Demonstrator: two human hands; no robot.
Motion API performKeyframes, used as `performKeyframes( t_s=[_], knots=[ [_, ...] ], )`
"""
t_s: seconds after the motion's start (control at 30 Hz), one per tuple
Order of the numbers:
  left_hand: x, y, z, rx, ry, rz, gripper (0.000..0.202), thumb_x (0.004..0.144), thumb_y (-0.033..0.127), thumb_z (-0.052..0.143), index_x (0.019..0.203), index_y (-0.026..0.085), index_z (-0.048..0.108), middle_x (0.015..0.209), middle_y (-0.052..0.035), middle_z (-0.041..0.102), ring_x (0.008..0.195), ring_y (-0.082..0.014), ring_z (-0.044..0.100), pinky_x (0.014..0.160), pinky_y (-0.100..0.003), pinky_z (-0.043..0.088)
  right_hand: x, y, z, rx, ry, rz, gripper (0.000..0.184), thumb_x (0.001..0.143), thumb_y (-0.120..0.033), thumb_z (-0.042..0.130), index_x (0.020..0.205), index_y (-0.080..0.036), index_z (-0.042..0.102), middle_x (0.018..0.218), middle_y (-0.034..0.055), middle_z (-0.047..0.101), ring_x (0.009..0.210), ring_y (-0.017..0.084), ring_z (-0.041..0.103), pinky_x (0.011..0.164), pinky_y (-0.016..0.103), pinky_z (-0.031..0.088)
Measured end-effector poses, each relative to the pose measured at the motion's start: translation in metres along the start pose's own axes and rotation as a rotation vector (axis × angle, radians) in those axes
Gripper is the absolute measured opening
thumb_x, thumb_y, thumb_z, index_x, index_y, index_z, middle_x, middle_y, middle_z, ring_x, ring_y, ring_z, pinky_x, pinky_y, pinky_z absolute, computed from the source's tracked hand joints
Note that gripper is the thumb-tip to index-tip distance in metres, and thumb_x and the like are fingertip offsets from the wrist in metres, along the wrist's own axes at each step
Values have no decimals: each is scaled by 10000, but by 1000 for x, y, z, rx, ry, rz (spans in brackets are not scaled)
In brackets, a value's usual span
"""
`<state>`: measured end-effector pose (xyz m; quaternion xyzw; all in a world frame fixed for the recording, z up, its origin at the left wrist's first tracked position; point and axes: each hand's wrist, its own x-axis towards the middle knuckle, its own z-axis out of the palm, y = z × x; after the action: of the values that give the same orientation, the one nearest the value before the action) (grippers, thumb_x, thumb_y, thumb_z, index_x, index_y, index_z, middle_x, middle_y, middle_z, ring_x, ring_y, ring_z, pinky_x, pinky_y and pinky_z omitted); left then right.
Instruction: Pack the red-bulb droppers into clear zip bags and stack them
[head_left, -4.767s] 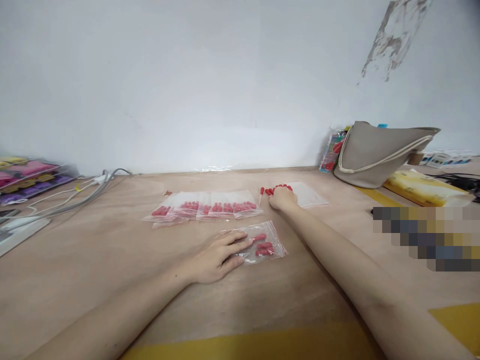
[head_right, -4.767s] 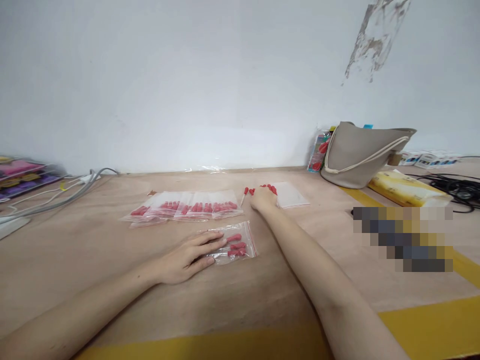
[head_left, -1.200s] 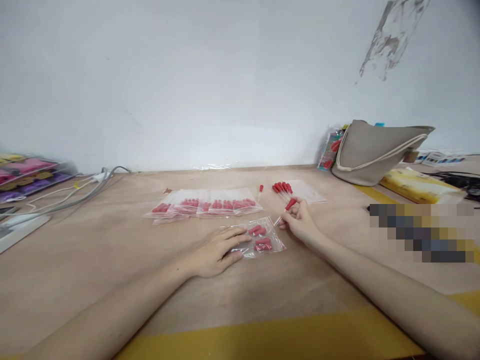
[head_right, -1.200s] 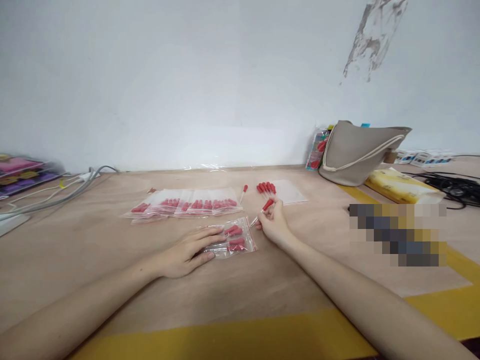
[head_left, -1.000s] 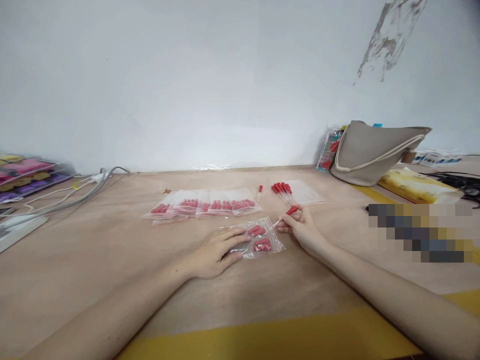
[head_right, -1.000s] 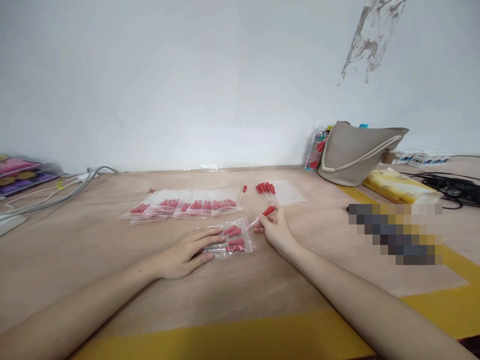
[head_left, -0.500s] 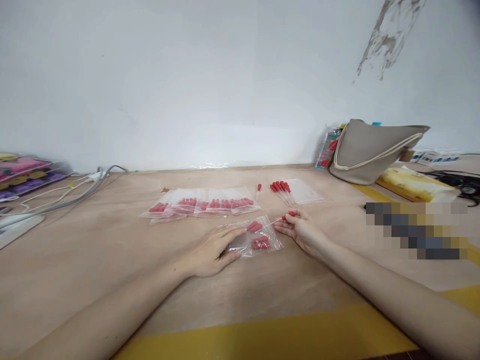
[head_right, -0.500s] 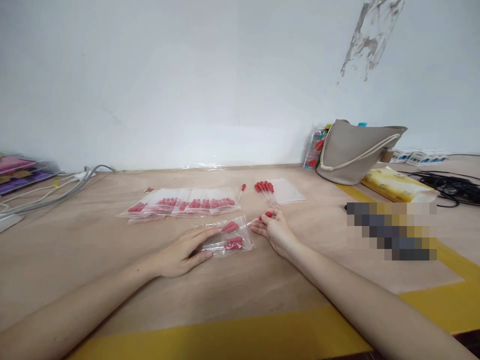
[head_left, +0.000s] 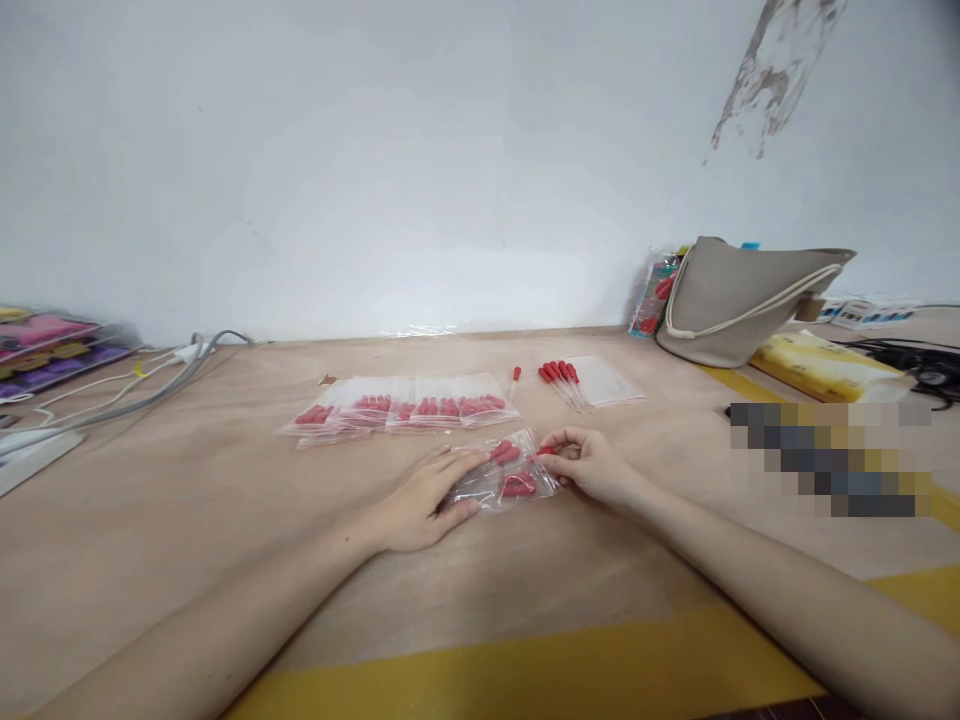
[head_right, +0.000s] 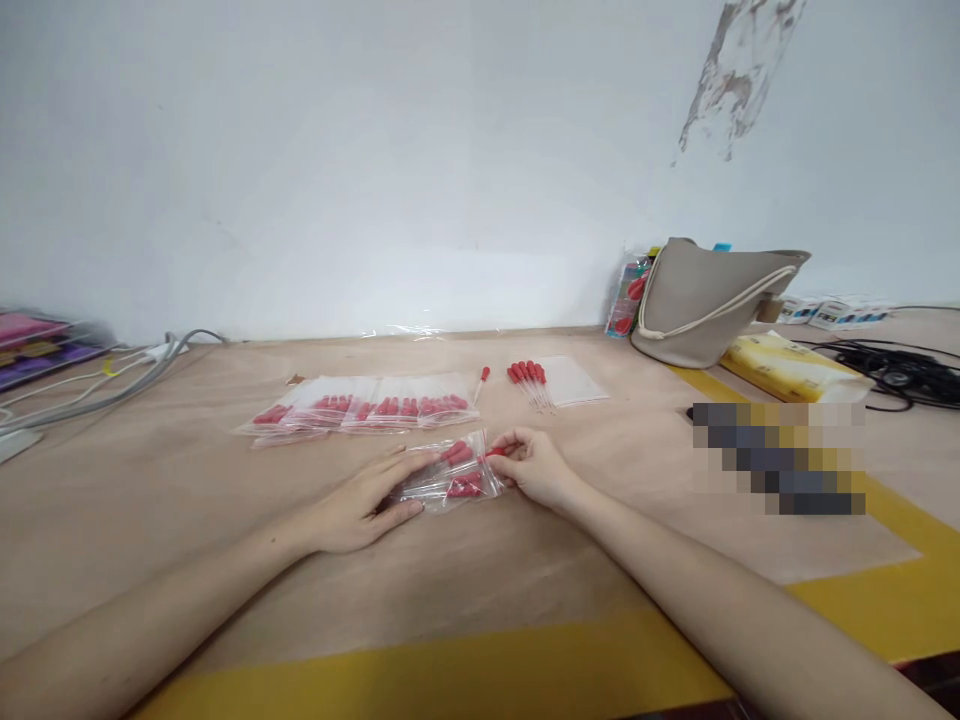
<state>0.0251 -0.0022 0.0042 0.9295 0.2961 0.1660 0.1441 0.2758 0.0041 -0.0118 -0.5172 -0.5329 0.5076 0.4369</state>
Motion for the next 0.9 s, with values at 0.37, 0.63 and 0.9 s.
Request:
performKeyframes(
  t_s=[0.37, 0.63, 0.9],
  knots=[
    [-1, -6, 3, 1, 23, 25, 483, 895, 326, 450, 1352, 272, 302, 1354, -42, 420, 1220, -242, 397, 1032, -453, 313, 5, -4, 8, -191, -114, -151, 194, 613, -279, 664, 752, -148, 629, 533, -41, 555, 406, 47, 395, 398, 182, 284],
    [-1, -6, 3, -2, 20, 23, 470, 901, 325, 442, 1347, 268, 305, 1355, -49, 414, 1218, -228, 402, 1028, -436, 329, 3, -9, -4, 15, -239, 44, 359, 657, -374, 646, 929, -158, 557, 544, -72, 543, 287, 7, 282, 303, 165, 159],
    [-2, -5, 1, -44, 8, 4, 542, 878, 377, 499, 1367, 300, 277, 1419, -45, 317, 1274, -240, 337, 1036, -435, 323, 14, -10, 6, -158, -175, 70, 358, 632, -464, 673, 788, -149, 603, 425, -75, 459, 340, 54, 388, 321, 166, 249]
  ],
)
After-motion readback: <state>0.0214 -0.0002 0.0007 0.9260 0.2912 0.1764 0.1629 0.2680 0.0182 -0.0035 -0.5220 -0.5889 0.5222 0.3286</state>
